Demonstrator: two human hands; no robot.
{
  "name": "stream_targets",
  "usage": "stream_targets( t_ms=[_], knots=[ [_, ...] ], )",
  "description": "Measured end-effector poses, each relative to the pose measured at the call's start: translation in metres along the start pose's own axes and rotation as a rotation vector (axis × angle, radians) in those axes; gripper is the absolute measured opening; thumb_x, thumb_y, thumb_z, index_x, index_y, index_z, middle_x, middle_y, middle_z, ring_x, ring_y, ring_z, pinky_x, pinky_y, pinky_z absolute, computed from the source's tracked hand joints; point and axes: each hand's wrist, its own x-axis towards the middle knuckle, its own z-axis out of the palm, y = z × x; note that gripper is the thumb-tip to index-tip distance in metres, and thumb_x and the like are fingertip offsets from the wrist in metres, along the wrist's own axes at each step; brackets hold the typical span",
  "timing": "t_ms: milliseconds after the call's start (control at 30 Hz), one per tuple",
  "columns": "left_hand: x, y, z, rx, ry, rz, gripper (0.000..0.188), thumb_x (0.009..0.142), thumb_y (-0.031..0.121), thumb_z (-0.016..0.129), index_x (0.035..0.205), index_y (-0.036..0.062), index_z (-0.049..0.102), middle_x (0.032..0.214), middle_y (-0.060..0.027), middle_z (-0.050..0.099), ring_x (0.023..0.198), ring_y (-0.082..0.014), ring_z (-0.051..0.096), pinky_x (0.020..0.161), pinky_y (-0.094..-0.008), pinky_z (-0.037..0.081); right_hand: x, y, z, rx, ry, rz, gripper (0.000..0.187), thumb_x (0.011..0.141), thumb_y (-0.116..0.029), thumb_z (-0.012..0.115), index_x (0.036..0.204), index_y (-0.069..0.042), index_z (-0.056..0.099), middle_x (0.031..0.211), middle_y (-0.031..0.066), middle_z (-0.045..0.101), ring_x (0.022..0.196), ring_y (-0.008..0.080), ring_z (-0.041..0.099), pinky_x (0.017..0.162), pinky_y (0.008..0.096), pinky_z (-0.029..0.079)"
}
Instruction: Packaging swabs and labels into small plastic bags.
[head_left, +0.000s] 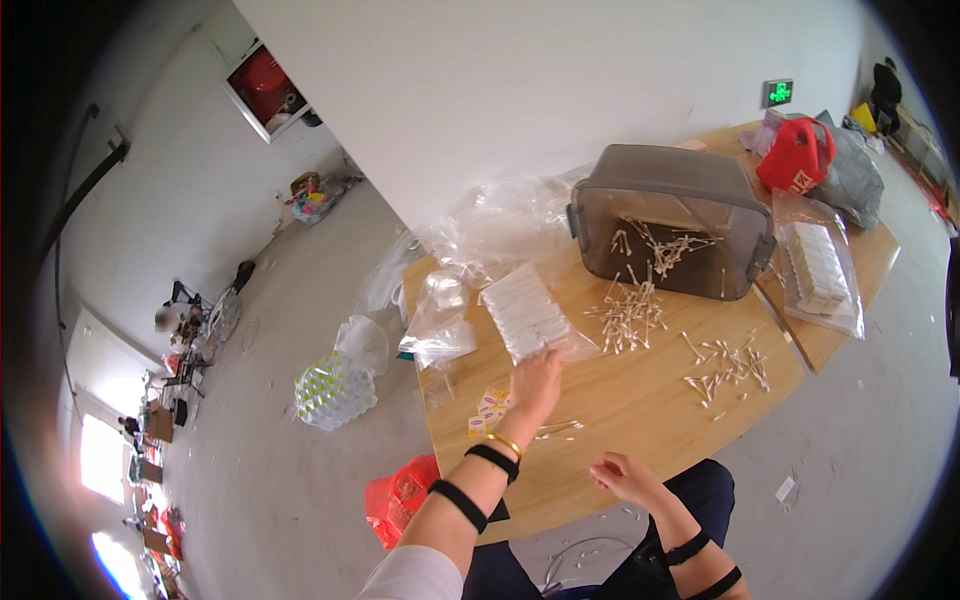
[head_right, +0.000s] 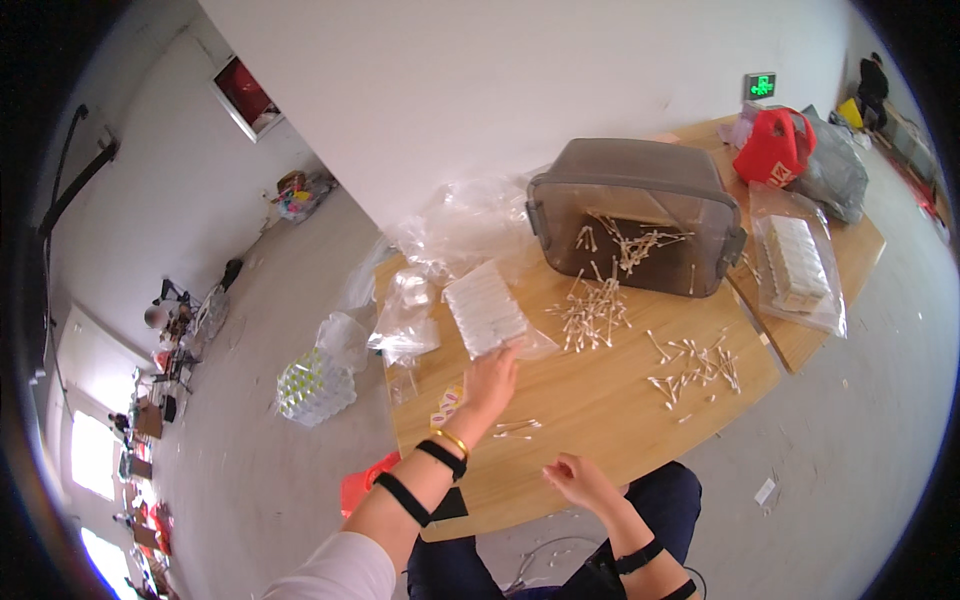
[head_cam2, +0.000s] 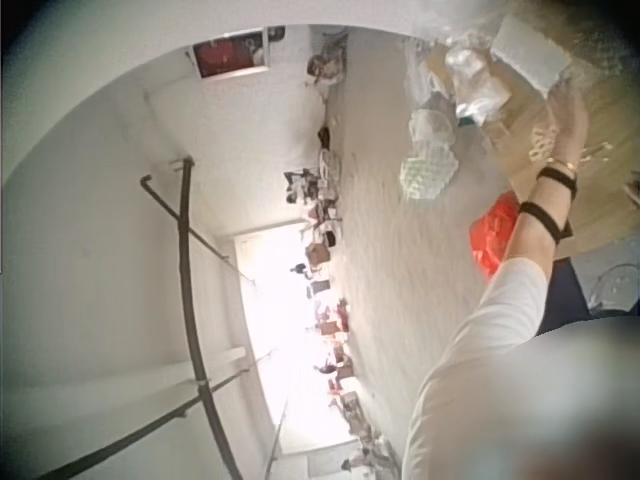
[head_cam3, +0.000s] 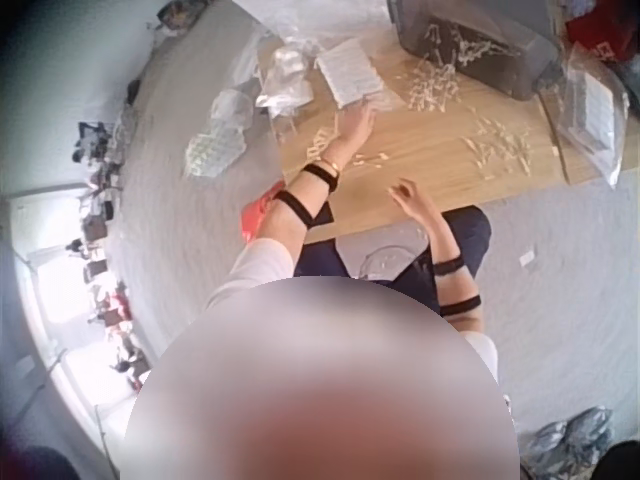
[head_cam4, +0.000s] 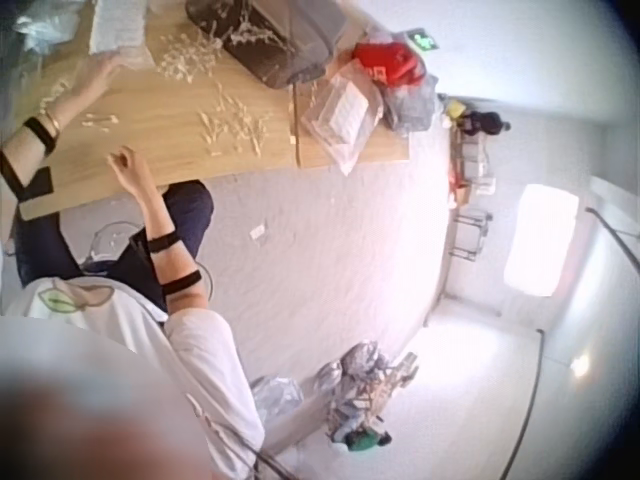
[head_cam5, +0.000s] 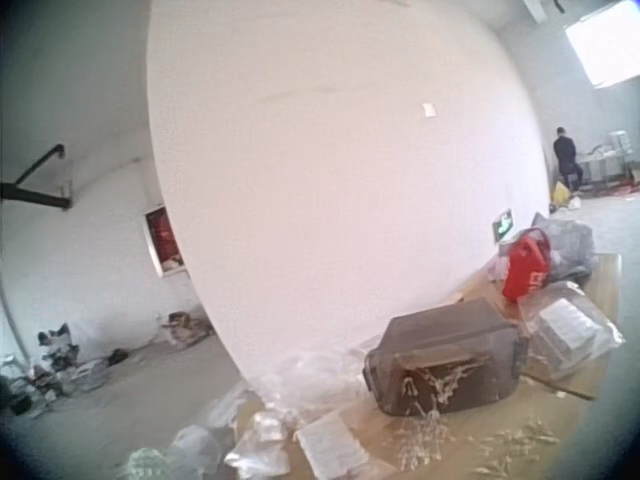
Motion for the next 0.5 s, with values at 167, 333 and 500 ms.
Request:
stream_targets(
  t_ms=[167,333,500],
  knots=[
    [-0.073,0.009,-0.038,-0.199,0.064,0.146,0.027,0.087,0.016,0.065,0.114,0.0122,0.066,0.115,-0.0068,0.067,0.111,-0.0251,0.061,0.1,-0.0442,0.041,-0.001,0.023,0.0,-0.062,0.068,-0.03,0.023,0.102,-0.02,0.059,0.092,0.0,0.062,0.082,0.0044,0.068,0.073,0.0106,0.061,0.069,0.0257,0.05],
    [-0.135,-0.084,-0.045,-0.13,0.054,-0.184,0.035,0.089,0.025,0.065,0.122,0.0139,0.063,0.126,-0.0105,0.062,0.119,-0.0282,0.056,0.103,-0.0476,0.037,0.001,0.019,0.018,-0.097,0.129,-0.088,0.022,0.095,-0.023,0.064,0.089,-0.002,0.066,0.081,0.0092,0.072,0.074,0.0205,0.07,0.067,0.0319,0.053],
    [-0.144,-0.142,-0.026,0.059,-0.091,-0.408,0.056,0.097,0.038,0.057,0.147,0.0189,0.044,0.157,-0.0186,0.033,0.145,-0.035,0.031,0.114,-0.0546,0.026,0.002,0.016,0.038,-0.154,0.125,-0.123,0.022,0.094,-0.024,0.064,0.09,-0.003,0.067,0.083,0.0108,0.073,0.076,0.0227,0.071,0.068,0.034,0.054]
  ],
)
